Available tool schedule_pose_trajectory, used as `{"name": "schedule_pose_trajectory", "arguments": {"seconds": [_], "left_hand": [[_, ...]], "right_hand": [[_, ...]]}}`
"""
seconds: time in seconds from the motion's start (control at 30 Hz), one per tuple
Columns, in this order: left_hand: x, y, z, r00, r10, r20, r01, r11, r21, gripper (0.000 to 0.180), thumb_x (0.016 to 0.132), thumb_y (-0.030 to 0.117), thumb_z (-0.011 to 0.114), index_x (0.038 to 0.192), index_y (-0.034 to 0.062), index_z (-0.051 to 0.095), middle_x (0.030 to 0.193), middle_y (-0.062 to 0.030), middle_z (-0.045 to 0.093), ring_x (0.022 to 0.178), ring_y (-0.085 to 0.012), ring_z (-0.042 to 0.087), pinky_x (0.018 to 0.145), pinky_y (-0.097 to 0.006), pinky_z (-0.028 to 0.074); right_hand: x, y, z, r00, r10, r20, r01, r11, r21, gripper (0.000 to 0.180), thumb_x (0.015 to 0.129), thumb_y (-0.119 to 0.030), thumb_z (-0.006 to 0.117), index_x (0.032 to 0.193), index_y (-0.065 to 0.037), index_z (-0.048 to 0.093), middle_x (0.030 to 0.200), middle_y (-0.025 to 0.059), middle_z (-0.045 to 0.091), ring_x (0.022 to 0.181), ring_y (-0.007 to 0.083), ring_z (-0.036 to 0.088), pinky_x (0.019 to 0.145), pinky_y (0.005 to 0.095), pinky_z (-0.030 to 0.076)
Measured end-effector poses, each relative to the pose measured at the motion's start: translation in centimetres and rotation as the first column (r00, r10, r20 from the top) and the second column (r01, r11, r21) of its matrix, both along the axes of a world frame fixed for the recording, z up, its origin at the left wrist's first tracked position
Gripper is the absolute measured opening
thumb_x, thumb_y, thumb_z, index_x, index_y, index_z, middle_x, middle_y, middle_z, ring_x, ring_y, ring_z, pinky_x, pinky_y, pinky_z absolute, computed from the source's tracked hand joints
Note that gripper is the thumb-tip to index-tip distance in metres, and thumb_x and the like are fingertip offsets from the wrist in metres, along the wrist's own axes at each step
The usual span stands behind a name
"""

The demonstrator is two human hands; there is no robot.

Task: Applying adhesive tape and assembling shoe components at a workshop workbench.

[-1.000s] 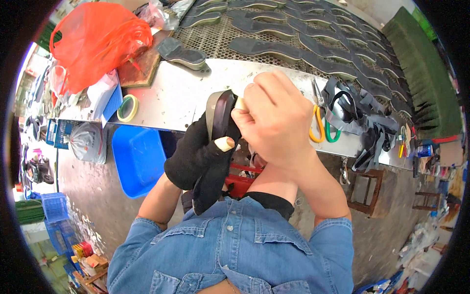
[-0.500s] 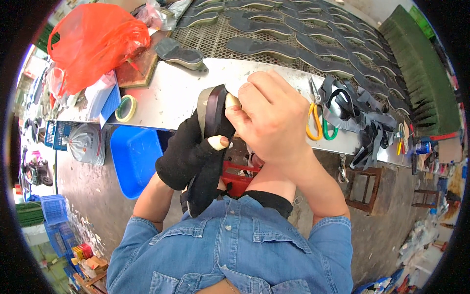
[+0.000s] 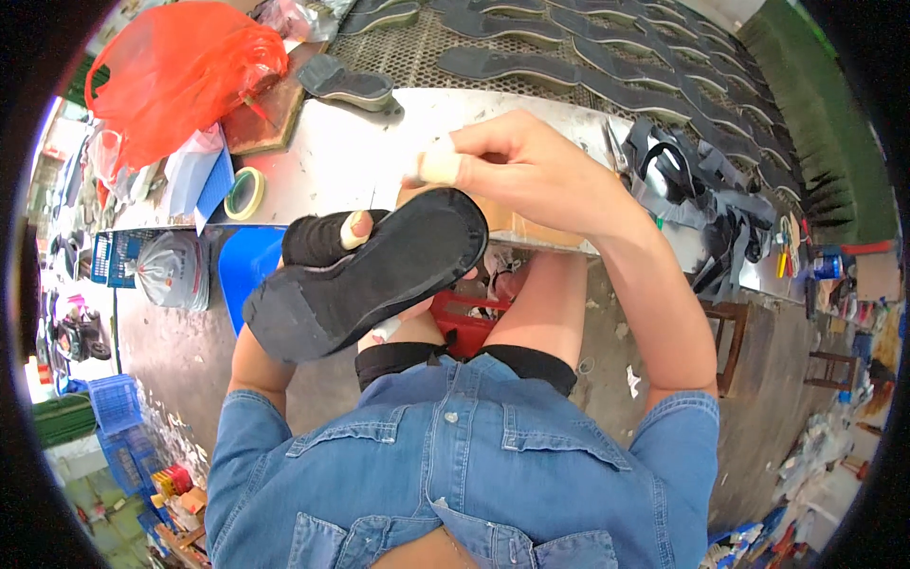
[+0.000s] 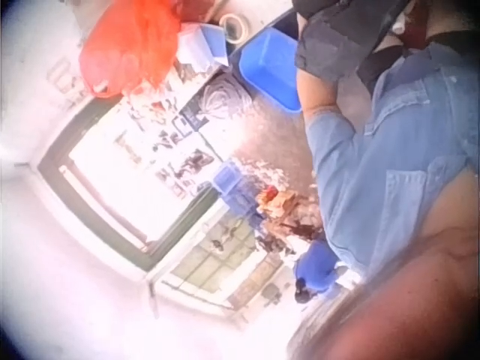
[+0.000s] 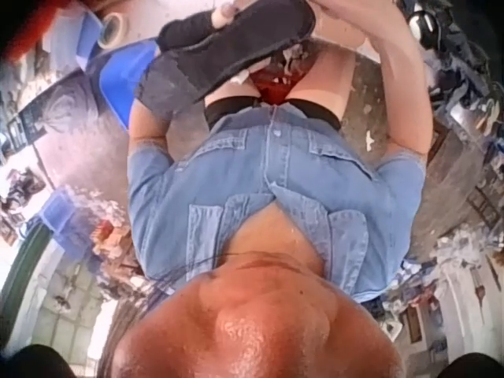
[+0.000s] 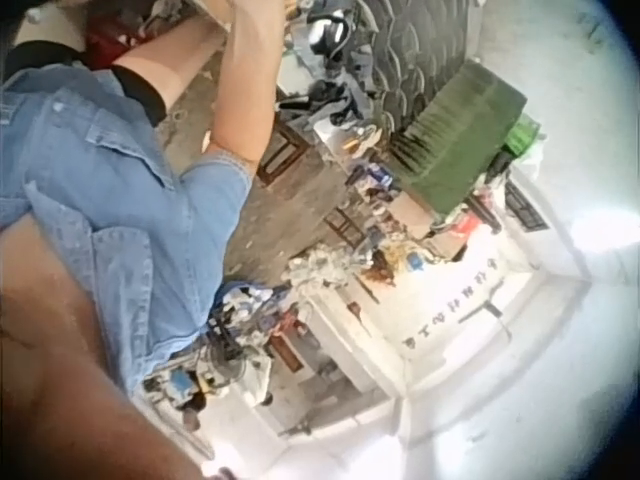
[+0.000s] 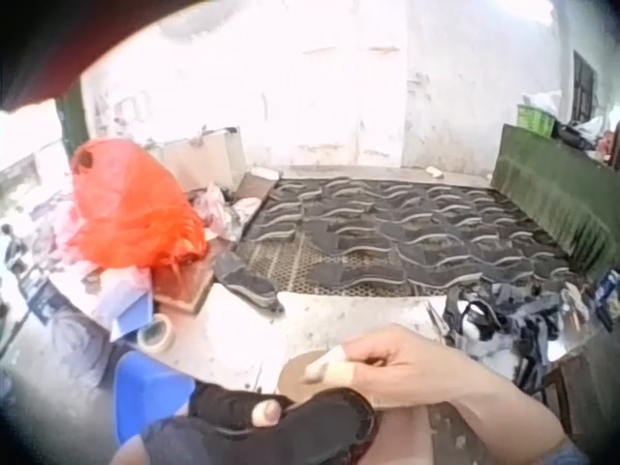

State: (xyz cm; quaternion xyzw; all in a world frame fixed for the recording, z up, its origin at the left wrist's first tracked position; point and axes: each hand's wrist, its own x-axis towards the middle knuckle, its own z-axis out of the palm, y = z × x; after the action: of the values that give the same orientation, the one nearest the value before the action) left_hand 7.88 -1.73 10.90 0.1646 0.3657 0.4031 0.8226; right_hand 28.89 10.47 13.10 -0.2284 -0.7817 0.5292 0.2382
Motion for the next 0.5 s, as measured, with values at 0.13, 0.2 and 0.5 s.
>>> {"name": "schedule_pose_trajectory", "arguments": {"seconds": [0.13,0.2,0.5], "left_hand": [[-1.3,0.1,-0.5,0.967,-0.044,-0.252,0.037,0.999,-0.032,0.054,0.084,0.033,0.066,0.116,-0.0102,0.057,0.102,-0.0252,0.066,0.091,-0.0268,0.068,0.079,-0.033,0.057],[-1.3,0.4,-0.2,0.963,-0.059,-0.262,0.062,0.998,0.001,0.053,0.085,0.033,0.065,0.117,-0.0089,0.056,0.102,-0.0233,0.066,0.091,-0.0252,0.067,0.079,-0.032,0.056],[0.3,2.4,1.8,0.909,-0.148,-0.39,0.247,0.945,0.217,0.046,0.09,0.028,0.062,0.127,0.0014,0.053,0.103,-0.0081,0.065,0.09,-0.0123,0.059,0.081,-0.027,0.047]], "right_hand": [[0.1,0.8,1.2,0.971,0.159,0.18,-0.131,0.979,-0.158,0.026,0.092,-0.024,0.06,0.097,-0.001,0.071,0.079,-0.003,0.061,0.063,0.0037,0.048,0.052,0.0215,0.035],[0.3,0.7,1.4,0.936,0.136,0.325,-0.083,0.981,-0.173,0.024,0.09,-0.022,0.063,0.096,-0.001,0.071,0.078,-0.0034,0.061,0.062,0.004,0.048,0.051,0.0218,0.036],[-0.7,-3.7,0.4,0.849,-0.527,-0.05,0.427,0.626,0.653,0.021,0.066,-0.001,0.067,0.088,-0.002,0.069,0.07,0.002,0.062,0.055,0.0069,0.054,0.045,0.0215,0.038]]}}
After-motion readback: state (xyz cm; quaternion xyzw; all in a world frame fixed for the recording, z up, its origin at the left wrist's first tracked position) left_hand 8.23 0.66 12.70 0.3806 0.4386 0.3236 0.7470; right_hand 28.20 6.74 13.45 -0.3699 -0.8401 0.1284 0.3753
